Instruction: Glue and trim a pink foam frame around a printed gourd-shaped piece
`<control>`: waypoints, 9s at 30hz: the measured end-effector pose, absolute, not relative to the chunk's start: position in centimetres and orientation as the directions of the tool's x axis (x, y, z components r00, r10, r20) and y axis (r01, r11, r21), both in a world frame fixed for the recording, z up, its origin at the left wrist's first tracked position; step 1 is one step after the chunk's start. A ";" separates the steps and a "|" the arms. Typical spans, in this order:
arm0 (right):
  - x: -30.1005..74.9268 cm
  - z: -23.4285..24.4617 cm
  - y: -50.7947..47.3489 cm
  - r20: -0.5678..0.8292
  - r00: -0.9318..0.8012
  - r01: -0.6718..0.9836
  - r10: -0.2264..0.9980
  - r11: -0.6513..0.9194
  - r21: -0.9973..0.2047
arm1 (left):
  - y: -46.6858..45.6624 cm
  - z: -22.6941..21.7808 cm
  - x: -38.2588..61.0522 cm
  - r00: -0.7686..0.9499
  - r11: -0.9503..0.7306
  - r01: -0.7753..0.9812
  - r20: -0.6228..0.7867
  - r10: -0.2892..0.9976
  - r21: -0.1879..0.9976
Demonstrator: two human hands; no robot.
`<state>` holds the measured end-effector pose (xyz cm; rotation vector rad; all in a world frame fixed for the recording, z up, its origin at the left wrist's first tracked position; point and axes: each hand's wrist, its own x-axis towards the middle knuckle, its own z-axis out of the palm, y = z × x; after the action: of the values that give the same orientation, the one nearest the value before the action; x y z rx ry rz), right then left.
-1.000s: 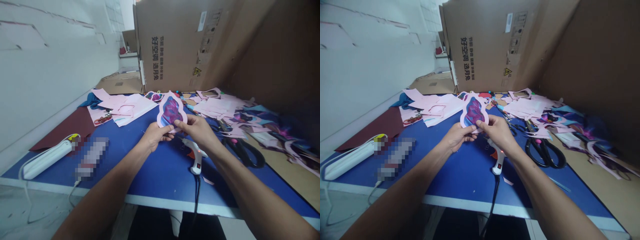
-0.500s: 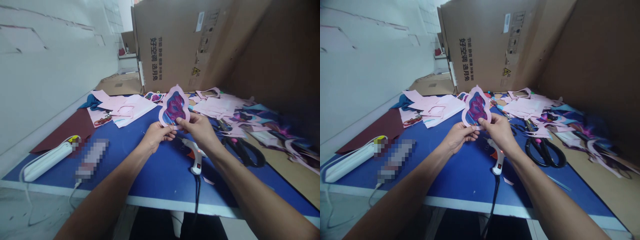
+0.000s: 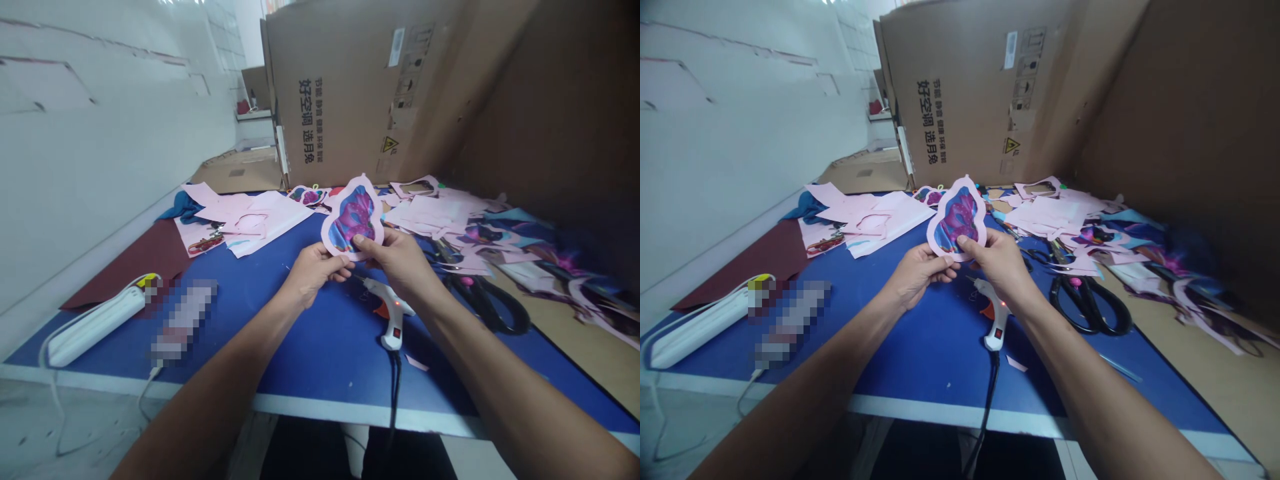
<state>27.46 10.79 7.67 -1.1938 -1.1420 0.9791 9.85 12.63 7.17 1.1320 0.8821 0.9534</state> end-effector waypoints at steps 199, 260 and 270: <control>26.2 7.8 10.5 0.139 0.203 -0.098 0.969 0.161 -0.982 | 12.7 6.3 10.1 0.255 0.019 -0.256 0.048 0.966 0.966; 26.2 7.8 10.2 0.164 0.182 -0.053 0.970 0.176 -0.983 | 12.7 6.4 10.2 0.236 0.032 -0.255 0.030 0.971 0.967; 26.0 8.1 9.9 0.171 0.231 0.041 0.958 0.166 -0.985 | 12.5 6.4 10.3 0.225 0.041 -0.257 0.019 0.974 0.965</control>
<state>26.03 9.90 8.13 -1.2010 -1.1259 0.9033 10.27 12.52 6.41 1.1062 0.8580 1.1474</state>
